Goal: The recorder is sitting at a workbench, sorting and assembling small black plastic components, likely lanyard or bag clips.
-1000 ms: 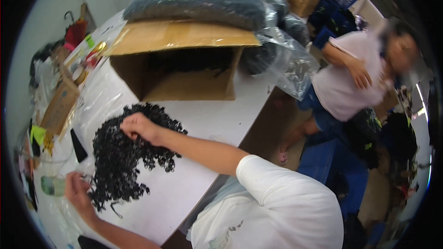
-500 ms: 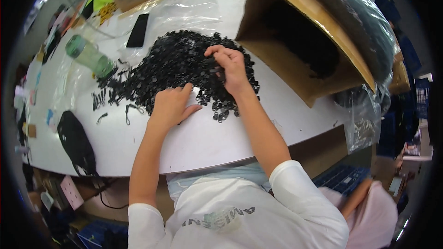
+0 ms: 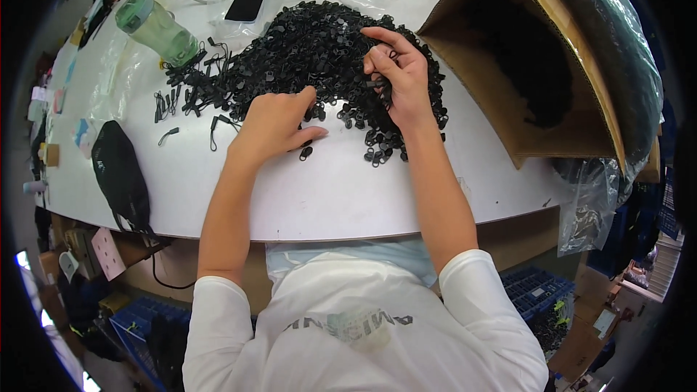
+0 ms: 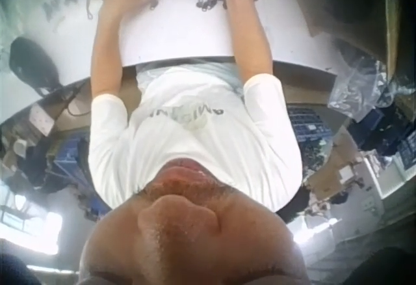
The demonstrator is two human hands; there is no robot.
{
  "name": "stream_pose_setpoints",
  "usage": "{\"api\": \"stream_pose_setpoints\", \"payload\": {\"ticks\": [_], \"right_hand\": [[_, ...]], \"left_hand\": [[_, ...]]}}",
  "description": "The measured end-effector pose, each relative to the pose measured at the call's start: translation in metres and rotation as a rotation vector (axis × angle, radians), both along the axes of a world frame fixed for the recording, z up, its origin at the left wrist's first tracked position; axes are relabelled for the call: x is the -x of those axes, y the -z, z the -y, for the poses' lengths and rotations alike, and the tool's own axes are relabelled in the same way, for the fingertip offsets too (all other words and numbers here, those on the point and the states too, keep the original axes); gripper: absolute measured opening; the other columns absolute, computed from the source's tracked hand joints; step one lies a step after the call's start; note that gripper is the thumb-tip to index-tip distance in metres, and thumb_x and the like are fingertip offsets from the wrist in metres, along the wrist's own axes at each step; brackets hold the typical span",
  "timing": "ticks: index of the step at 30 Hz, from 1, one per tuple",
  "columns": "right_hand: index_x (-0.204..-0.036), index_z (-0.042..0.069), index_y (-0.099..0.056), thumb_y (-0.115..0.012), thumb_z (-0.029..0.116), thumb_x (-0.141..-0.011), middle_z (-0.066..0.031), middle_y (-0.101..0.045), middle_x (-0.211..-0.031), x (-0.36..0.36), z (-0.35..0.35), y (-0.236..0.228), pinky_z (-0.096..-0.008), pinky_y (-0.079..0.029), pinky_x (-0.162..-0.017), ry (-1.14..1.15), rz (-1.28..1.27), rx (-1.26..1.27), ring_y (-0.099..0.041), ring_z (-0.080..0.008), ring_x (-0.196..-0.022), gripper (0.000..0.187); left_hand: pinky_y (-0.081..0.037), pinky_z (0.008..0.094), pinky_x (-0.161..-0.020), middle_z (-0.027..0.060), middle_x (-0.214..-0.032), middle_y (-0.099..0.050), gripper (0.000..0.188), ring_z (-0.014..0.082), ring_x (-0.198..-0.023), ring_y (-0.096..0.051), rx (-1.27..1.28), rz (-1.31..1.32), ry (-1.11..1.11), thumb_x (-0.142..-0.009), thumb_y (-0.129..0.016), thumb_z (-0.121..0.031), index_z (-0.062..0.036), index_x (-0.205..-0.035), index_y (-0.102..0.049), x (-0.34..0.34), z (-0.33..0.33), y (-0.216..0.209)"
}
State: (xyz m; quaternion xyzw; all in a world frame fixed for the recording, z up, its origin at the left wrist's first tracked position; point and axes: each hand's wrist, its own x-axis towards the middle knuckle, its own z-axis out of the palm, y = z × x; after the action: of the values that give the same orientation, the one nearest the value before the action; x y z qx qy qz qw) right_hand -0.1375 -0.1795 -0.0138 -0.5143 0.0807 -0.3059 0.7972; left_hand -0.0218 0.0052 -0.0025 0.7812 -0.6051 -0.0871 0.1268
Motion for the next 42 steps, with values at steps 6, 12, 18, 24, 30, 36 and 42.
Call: {"api": "stream_pose_setpoints", "payload": {"ticks": [6, 12, 18, 24, 30, 36, 42], "right_hand": [[-0.1, -0.005, -0.064, -0.058, 0.007, -0.091, -0.0095, -0.067, -0.092, -0.003, -0.004, 0.006, -0.0205, -0.041, -0.065, -0.056, -0.058, 0.077, -0.05, -0.0068, -0.069, 0.015], [-0.082, -0.002, -0.061, -0.059, 0.011, -0.092, 0.0015, -0.056, -0.073, -0.009, -0.019, -0.003, -0.0191, -0.036, -0.057, -0.099, -0.165, 0.283, -0.045, -0.0037, -0.064, 0.016], [-0.08, -0.001, -0.06, -0.059, 0.013, -0.091, 0.001, -0.054, -0.069, 0.002, -0.01, -0.021, -0.0195, -0.031, -0.05, -0.171, -0.215, 0.404, -0.041, -0.0032, -0.056, 0.018], [-0.083, -0.003, -0.062, -0.062, 0.011, -0.09, -0.0061, -0.061, -0.072, 0.021, -0.003, -0.005, -0.0197, -0.036, -0.048, -0.181, -0.134, 0.172, -0.047, -0.0063, -0.053, 0.016], [-0.085, -0.004, -0.064, -0.063, 0.002, -0.085, -0.0063, -0.062, -0.069, 0.02, -0.017, -0.024, -0.0248, -0.042, -0.055, -0.035, -0.368, 0.82, -0.054, -0.0113, -0.058, 0.007], [-0.081, -0.001, -0.063, -0.066, 0.004, -0.08, -0.0141, -0.062, -0.072, 0.019, -0.033, -0.027, -0.0346, -0.045, -0.052, 0.048, -0.331, 1.211, -0.059, -0.031, -0.058, 0.005], [-0.09, 0.005, -0.064, -0.067, 0.007, -0.079, -0.0069, -0.052, -0.063, 0.02, -0.045, -0.016, -0.0351, -0.043, -0.047, 0.119, -0.34, 1.402, -0.054, -0.0258, -0.051, 0.011]], "left_hand": [[-0.049, 0.0403, -0.053, 0.0091, -0.061, -0.061, 0.041, 0.0295, -0.06, -0.064, 0.064, 0.078, -0.14, -0.078, -0.069, -0.042, -0.0058, -0.086, -0.053, 0.014, 0.012, 0.016], [-0.049, 0.0433, -0.054, 0.0101, -0.064, -0.061, 0.023, 0.0306, -0.06, -0.063, 0.065, 0.075, -0.153, -0.079, -0.064, -0.028, -0.0077, -0.089, -0.056, 0.014, 0.01, 0.014], [-0.05, 0.0411, -0.054, 0.0056, -0.066, -0.061, 0.023, 0.0283, -0.063, -0.064, 0.121, 0.043, 0.033, -0.074, -0.064, -0.025, -0.0121, -0.094, -0.064, 0.012, 0.018, 0.028], [-0.051, 0.0392, -0.056, 0.0055, -0.069, -0.061, 0.009, 0.0264, -0.065, -0.064, 0.371, -0.086, 0.077, -0.075, -0.066, -0.021, -0.0123, -0.075, -0.065, 0.008, 0.013, 0.03], [-0.047, 0.0295, -0.049, 0.0049, -0.065, -0.058, 0.007, 0.02, -0.054, -0.059, 0.621, -0.335, 0.034, -0.075, -0.072, -0.012, -0.0087, -0.08, -0.068, 0.004, 0.011, 0.036], [-0.047, 0.0212, -0.048, 0.0037, -0.061, -0.062, 0.009, 0.0062, -0.054, -0.06, 0.593, -0.866, -0.231, -0.083, -0.067, -0.007, -0.0012, -0.081, -0.061, 0.011, 0.012, 0.022], [-0.041, 0.0214, -0.047, 0.0021, -0.058, -0.057, 0.01, 0.006, -0.05, -0.052, 0.626, -0.929, -0.304, -0.081, -0.066, -0.007, -0.0006, -0.079, -0.059, 0.017, 0.01, 0.025]]}}
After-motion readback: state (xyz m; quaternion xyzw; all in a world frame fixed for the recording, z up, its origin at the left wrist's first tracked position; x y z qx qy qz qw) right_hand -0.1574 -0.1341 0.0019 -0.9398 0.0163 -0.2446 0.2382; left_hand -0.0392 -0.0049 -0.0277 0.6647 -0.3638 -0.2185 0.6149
